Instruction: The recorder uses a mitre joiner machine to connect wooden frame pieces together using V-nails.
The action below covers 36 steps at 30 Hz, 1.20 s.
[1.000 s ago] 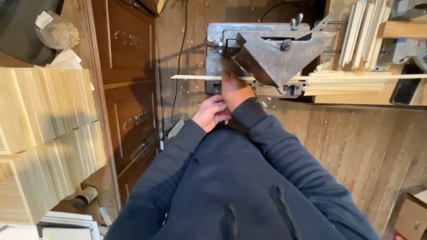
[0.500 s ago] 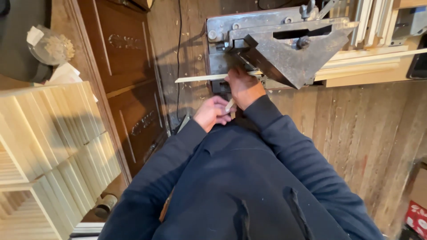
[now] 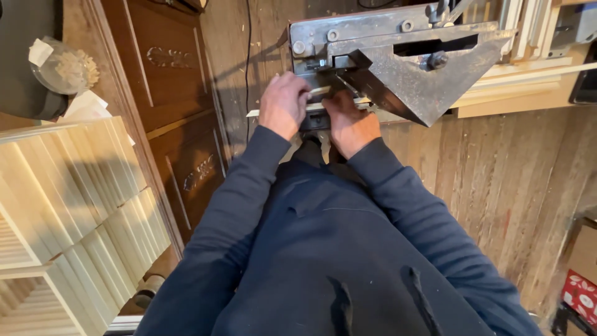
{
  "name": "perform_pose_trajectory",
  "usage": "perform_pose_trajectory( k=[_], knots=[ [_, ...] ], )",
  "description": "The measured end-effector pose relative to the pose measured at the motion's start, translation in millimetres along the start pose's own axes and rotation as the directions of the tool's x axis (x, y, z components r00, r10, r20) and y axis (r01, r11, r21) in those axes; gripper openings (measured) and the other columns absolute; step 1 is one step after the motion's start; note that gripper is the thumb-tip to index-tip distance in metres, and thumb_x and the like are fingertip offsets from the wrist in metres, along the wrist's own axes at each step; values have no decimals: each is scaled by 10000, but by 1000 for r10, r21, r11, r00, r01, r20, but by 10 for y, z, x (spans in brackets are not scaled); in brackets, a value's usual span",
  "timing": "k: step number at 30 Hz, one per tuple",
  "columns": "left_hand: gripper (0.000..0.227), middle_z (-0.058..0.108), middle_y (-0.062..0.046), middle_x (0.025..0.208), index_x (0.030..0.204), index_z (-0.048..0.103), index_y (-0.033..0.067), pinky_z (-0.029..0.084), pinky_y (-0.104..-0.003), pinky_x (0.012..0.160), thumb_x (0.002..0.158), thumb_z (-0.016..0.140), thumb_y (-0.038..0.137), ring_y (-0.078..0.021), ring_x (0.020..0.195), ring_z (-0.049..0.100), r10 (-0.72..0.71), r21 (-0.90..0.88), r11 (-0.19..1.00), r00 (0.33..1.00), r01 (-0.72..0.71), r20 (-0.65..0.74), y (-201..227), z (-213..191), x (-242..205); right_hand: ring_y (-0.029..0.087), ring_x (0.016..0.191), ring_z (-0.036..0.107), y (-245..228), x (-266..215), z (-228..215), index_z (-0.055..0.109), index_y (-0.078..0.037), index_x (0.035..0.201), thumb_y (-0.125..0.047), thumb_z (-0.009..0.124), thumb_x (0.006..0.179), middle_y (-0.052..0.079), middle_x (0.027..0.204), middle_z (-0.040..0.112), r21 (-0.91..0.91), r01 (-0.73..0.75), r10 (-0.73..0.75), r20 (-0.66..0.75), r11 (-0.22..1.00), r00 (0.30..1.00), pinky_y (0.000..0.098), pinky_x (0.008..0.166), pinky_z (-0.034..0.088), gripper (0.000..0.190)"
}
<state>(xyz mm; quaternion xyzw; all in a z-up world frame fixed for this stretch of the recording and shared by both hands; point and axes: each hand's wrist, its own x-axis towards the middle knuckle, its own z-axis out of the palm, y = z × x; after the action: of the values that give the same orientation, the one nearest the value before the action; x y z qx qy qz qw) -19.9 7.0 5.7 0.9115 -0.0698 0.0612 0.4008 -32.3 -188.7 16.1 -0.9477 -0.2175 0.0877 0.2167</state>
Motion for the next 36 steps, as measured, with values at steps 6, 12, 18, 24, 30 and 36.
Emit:
perform_pose_trajectory(
  k=[6, 12, 18, 24, 30, 36],
  knots=[
    [142, 653, -149, 950, 982, 642, 63, 509, -486, 793, 860, 702, 20, -407, 934, 640, -147, -54, 986, 972, 159, 183, -71, 241, 28, 346, 808, 706, 9, -32, -39, 709, -130, 1243, -115, 586, 874, 120, 1166, 647, -42, -7, 9, 49, 999, 999, 461, 643, 560, 390],
    [91, 695, -144, 935, 965, 703, 102, 512, -491, 834, 932, 636, 50, -383, 925, 664, -190, 13, 981, 949, 193, 252, -300, 365, -31, 353, 769, 697, -14, -25, -67, 664, -126, 1285, -111, 591, 875, 126, 1196, 637, -49, 4, 1, 98, 999, 995, 457, 627, 559, 417],
    [207, 636, -194, 939, 965, 772, 98, 515, -482, 825, 858, 622, 5, -412, 950, 647, -118, 60, 993, 931, 103, 346, -366, 344, -24, 362, 783, 698, -21, -38, -77, 642, -127, 1322, -95, 592, 868, 121, 1207, 630, -37, -4, 8, 119, 999, 993, 462, 627, 560, 458],
    [122, 601, -186, 918, 980, 778, 60, 505, -484, 801, 896, 719, 126, -394, 917, 636, -54, 9, 998, 878, 56, 476, -261, 226, 71, 376, 809, 702, 8, -61, -76, 634, -113, 1325, -76, 591, 855, 128, 1237, 626, -14, 14, -13, 99, 1000, 995, 467, 635, 561, 474],
    [219, 652, -144, 981, 984, 806, 123, 521, -482, 799, 821, 670, 66, -371, 972, 654, -109, 135, 989, 887, 53, 450, -331, 360, 124, 386, 780, 699, -8, -50, -100, 631, -122, 1341, -78, 586, 863, 136, 1254, 617, -12, -8, 9, 121, 1000, 993, 476, 647, 563, 482],
    [142, 655, -167, 977, 940, 787, 97, 511, -488, 860, 929, 718, 220, -367, 966, 650, -137, 127, 989, 793, 76, 594, -281, 216, 244, 388, 784, 699, 11, -58, -97, 631, -141, 1353, -93, 586, 882, 134, 1246, 616, -5, -24, 24, 125, 1000, 992, 483, 641, 562, 476]
  ],
)
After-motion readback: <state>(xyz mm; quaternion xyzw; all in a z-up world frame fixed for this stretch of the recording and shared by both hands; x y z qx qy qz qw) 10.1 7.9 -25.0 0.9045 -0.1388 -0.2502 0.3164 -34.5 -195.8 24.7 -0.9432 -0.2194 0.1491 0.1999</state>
